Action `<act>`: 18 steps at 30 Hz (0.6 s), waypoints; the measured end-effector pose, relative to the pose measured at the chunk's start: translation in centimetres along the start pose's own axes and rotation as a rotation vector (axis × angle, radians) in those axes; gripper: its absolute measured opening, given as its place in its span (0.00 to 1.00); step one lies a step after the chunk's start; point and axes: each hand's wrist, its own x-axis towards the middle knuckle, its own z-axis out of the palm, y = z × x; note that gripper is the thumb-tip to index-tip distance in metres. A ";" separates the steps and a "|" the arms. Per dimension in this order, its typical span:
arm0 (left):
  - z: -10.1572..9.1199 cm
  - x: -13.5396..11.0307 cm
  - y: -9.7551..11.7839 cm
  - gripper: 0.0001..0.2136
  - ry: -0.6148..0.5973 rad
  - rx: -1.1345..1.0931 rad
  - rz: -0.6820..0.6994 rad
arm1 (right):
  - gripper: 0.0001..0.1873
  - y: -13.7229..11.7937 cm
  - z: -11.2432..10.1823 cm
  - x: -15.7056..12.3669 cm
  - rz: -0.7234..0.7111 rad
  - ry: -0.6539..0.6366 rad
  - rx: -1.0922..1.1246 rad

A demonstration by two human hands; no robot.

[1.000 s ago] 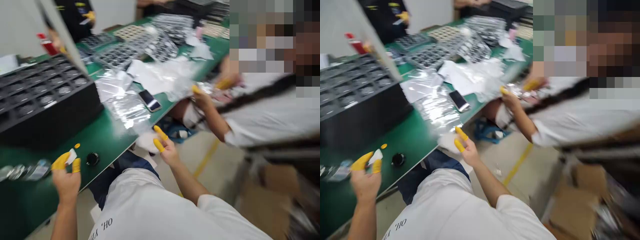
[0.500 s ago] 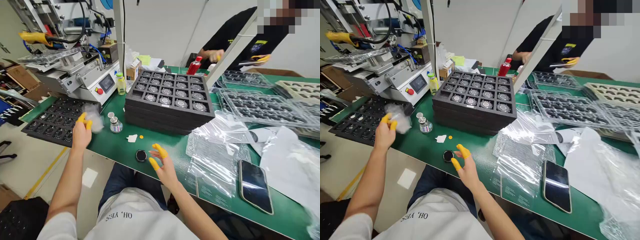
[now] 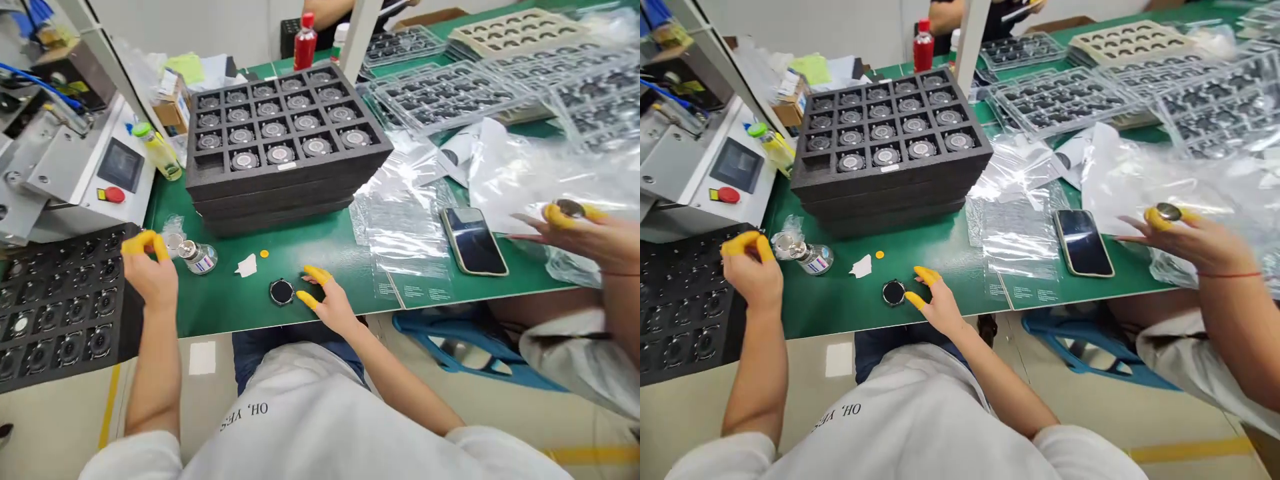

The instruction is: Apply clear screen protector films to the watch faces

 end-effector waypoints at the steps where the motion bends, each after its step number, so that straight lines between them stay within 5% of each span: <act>1: 0.1 -2.0 1.2 0.16 -0.007 -0.074 0.037 | 0.31 0.0 0.0 0.2 -0.024 -0.051 -0.035; 5: 3.3 -7.9 6.7 0.09 -0.511 -0.084 0.172 | 0.45 -0.4 0.4 1.2 -0.153 -0.285 -0.194; 8: 5.8 -9.0 9.1 0.08 -0.690 0.047 0.100 | 0.47 -0.7 1.0 1.5 -0.229 -0.377 -0.294; 12: 4.8 -8.0 8.0 0.10 -0.666 0.035 0.059 | 0.41 -0.6 1.5 1.2 -0.235 -0.336 -0.341; 18: -1.4 -2.7 1.7 0.15 -0.275 0.078 -0.029 | 0.41 -0.3 2.0 1.0 -0.251 -0.266 -0.315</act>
